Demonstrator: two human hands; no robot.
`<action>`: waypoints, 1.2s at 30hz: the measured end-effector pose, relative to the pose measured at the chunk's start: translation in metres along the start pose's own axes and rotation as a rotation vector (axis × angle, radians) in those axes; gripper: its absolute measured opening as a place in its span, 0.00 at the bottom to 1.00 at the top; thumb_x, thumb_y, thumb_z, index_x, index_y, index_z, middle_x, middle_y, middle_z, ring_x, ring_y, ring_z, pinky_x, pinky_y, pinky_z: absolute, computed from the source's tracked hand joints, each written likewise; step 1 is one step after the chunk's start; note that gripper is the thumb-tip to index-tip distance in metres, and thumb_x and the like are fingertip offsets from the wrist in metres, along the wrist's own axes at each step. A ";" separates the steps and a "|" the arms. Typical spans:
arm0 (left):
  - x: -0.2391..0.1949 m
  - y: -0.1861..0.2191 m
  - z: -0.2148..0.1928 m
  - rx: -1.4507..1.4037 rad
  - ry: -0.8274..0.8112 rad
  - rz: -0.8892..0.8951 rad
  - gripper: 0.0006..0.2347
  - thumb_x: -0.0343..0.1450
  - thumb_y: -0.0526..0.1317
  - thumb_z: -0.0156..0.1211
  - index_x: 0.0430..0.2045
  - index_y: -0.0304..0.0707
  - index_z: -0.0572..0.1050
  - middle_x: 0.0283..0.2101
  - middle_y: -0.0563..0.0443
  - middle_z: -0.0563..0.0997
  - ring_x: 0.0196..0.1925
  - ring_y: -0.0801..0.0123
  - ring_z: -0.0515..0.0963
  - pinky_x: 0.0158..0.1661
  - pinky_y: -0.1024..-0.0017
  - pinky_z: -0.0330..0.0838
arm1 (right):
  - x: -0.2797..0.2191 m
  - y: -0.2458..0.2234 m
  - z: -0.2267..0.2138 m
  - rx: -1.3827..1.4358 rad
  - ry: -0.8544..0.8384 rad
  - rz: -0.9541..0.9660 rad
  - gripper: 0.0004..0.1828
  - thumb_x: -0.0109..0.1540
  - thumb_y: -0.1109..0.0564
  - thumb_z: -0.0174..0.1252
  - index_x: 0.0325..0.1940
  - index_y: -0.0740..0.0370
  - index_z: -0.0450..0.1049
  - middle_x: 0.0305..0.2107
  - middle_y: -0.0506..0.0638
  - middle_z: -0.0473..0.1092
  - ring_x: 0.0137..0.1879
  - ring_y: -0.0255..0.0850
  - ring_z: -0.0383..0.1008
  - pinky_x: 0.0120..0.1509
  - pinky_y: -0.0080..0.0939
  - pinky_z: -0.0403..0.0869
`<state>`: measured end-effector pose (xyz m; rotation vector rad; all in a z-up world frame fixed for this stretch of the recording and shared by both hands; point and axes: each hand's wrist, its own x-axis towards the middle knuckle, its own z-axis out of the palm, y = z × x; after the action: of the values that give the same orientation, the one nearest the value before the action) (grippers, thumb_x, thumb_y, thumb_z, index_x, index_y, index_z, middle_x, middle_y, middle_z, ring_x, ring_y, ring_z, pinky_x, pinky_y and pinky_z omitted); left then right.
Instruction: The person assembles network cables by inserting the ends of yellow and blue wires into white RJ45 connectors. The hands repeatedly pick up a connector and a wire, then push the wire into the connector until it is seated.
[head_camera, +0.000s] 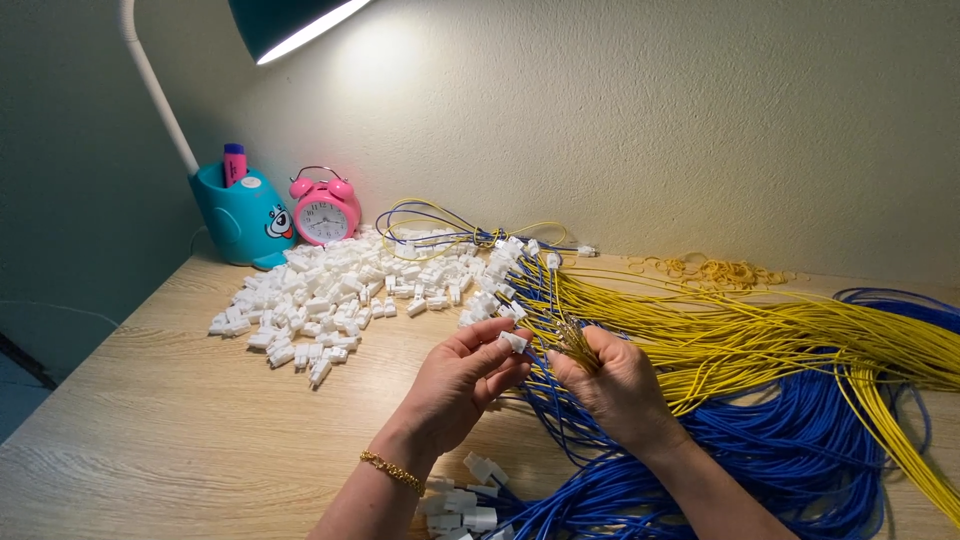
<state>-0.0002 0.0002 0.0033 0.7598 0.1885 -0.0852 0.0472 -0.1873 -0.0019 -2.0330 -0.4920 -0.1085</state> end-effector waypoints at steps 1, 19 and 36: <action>0.001 0.000 -0.001 -0.016 -0.017 -0.002 0.18 0.64 0.27 0.59 0.49 0.25 0.71 0.47 0.34 0.80 0.33 0.59 0.80 0.38 0.72 0.79 | 0.000 0.000 0.000 0.026 -0.001 0.002 0.17 0.56 0.53 0.62 0.19 0.53 0.62 0.17 0.40 0.58 0.24 0.32 0.55 0.27 0.36 0.58; 0.002 -0.004 -0.005 0.028 -0.039 -0.002 0.17 0.65 0.28 0.59 0.49 0.24 0.71 0.41 0.34 0.79 0.36 0.58 0.80 0.39 0.70 0.79 | -0.001 -0.001 -0.002 0.083 -0.025 0.042 0.13 0.55 0.52 0.63 0.21 0.55 0.68 0.18 0.40 0.59 0.24 0.33 0.55 0.27 0.35 0.58; 0.000 -0.004 0.000 -0.005 -0.001 0.002 0.15 0.64 0.28 0.61 0.45 0.26 0.72 0.40 0.35 0.79 0.37 0.57 0.80 0.38 0.70 0.79 | -0.002 -0.005 -0.001 0.137 -0.060 0.066 0.11 0.57 0.54 0.64 0.23 0.56 0.70 0.17 0.40 0.59 0.24 0.32 0.55 0.27 0.34 0.57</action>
<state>-0.0005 -0.0031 0.0008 0.7553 0.1875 -0.0834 0.0431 -0.1869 0.0022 -1.9200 -0.4571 0.0262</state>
